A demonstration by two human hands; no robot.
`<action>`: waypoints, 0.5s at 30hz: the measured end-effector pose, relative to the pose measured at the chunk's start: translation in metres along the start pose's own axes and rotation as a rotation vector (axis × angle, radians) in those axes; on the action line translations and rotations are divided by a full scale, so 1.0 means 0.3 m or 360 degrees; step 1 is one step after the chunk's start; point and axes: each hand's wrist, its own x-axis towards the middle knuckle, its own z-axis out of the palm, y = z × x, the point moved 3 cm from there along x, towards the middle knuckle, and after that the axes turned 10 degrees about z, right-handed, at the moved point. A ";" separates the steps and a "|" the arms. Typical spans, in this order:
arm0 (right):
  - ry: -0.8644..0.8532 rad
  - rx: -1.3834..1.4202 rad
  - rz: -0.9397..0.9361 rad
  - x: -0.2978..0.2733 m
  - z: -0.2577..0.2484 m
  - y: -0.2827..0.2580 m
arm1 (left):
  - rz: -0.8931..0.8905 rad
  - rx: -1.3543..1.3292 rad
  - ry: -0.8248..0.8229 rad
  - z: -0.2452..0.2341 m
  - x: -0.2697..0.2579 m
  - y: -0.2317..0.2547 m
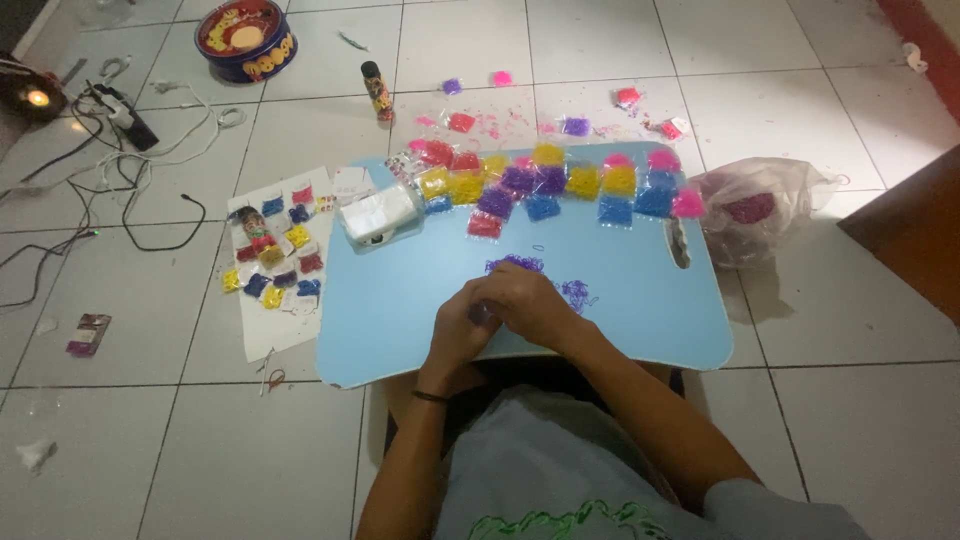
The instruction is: Sorting and untangling small purple rubber bands on a small table while sitting on the floor.
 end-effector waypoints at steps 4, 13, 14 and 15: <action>-0.0041 0.0039 0.0007 -0.006 -0.032 -0.047 | -0.0024 0.0006 -0.0020 -0.006 0.006 0.026; -0.0010 -0.0011 -0.0013 -0.008 -0.029 -0.037 | -0.0122 -0.0012 -0.0096 0.007 -0.012 -0.009; -0.0021 -0.0001 0.0030 -0.011 -0.023 -0.029 | -0.0135 -0.0027 -0.0082 0.006 -0.013 -0.008; -0.0032 0.0007 0.0067 -0.008 -0.020 -0.019 | -0.0145 -0.0040 -0.0063 0.004 -0.008 -0.008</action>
